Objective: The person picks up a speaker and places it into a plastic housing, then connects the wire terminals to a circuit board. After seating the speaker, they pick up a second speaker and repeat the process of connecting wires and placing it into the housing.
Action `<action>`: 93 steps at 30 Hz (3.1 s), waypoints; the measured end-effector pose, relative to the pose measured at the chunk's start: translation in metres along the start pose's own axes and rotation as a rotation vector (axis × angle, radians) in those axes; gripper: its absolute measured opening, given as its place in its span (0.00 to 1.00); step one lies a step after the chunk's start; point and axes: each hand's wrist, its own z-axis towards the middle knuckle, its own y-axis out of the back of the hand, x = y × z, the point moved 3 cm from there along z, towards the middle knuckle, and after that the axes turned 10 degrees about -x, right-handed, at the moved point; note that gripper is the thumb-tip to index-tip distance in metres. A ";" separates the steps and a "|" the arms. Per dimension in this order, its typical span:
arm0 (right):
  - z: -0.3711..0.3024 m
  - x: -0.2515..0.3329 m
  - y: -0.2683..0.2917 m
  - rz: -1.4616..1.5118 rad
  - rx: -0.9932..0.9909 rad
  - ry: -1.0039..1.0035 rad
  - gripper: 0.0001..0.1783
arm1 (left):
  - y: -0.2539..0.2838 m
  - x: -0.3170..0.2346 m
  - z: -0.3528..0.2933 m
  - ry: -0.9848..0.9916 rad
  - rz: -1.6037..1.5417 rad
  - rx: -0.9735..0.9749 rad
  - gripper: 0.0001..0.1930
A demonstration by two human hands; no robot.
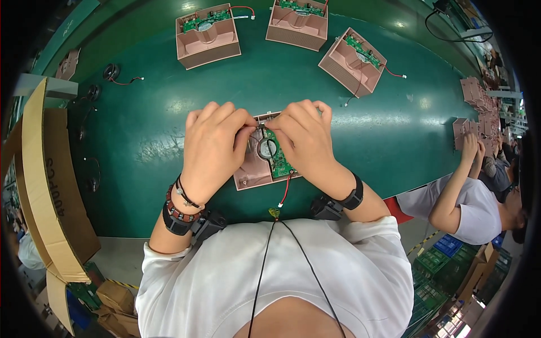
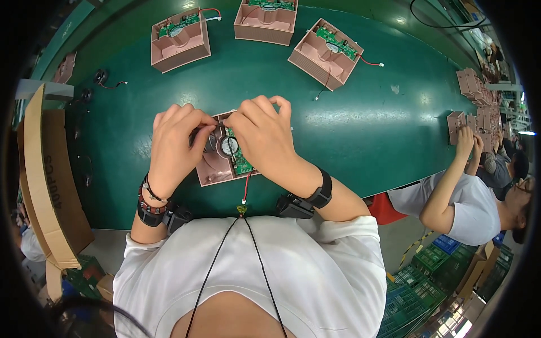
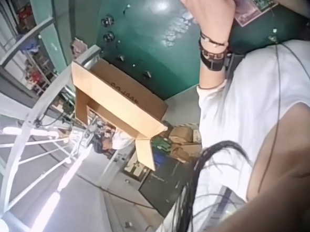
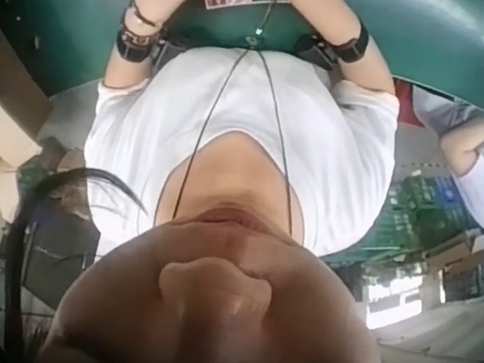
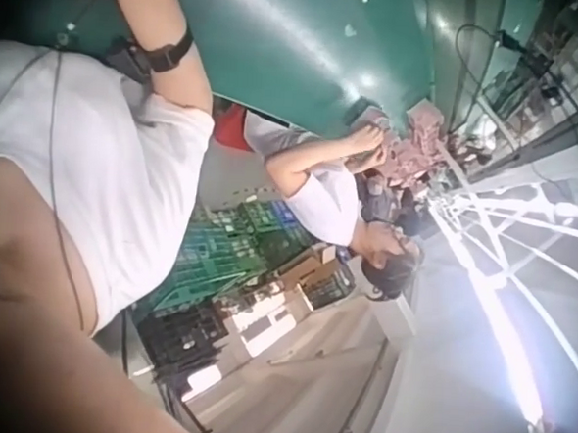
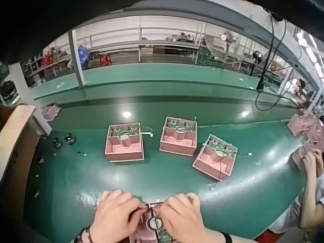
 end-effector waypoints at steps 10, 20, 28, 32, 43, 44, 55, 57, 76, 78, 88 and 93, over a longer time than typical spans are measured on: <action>-0.001 0.000 -0.001 0.053 0.071 0.029 0.09 | -0.002 -0.007 0.009 -0.110 0.206 0.084 0.02; -0.005 0.001 -0.005 0.091 0.000 -0.072 0.11 | -0.003 -0.017 0.009 -0.203 0.283 0.084 0.03; -0.004 -0.001 -0.003 0.091 0.015 -0.093 0.11 | -0.002 -0.015 0.010 -0.164 0.207 0.081 0.03; -0.005 -0.002 -0.004 0.115 0.024 -0.084 0.11 | 0.000 -0.013 0.010 -0.106 0.135 0.082 0.03; -0.004 0.002 -0.005 0.109 0.049 -0.087 0.13 | -0.007 -0.003 0.008 -0.084 0.027 0.022 0.03; -0.004 0.001 -0.005 0.119 0.045 -0.088 0.13 | -0.006 -0.003 0.007 -0.077 -0.001 0.017 0.04; 0.003 -0.009 0.003 0.161 0.019 -0.028 0.11 | 0.022 0.037 -0.016 0.205 -0.187 -0.150 0.05; 0.004 0.002 0.010 0.177 0.096 0.068 0.10 | 0.017 0.046 -0.026 0.301 -0.210 -0.123 0.05; -0.040 0.046 0.008 -0.075 0.260 0.398 0.08 | 0.002 0.060 -0.040 0.359 -0.393 -0.023 0.04; -0.043 0.045 0.011 -0.068 0.209 0.388 0.07 | 0.003 0.059 -0.039 0.361 -0.397 -0.018 0.04; -0.048 0.030 0.036 -0.202 0.095 0.267 0.07 | 0.003 0.054 -0.035 0.333 -0.433 0.033 0.03; -0.070 -0.005 0.087 -0.464 0.092 -0.006 0.07 | 0.002 0.054 -0.037 0.316 -0.399 0.071 0.03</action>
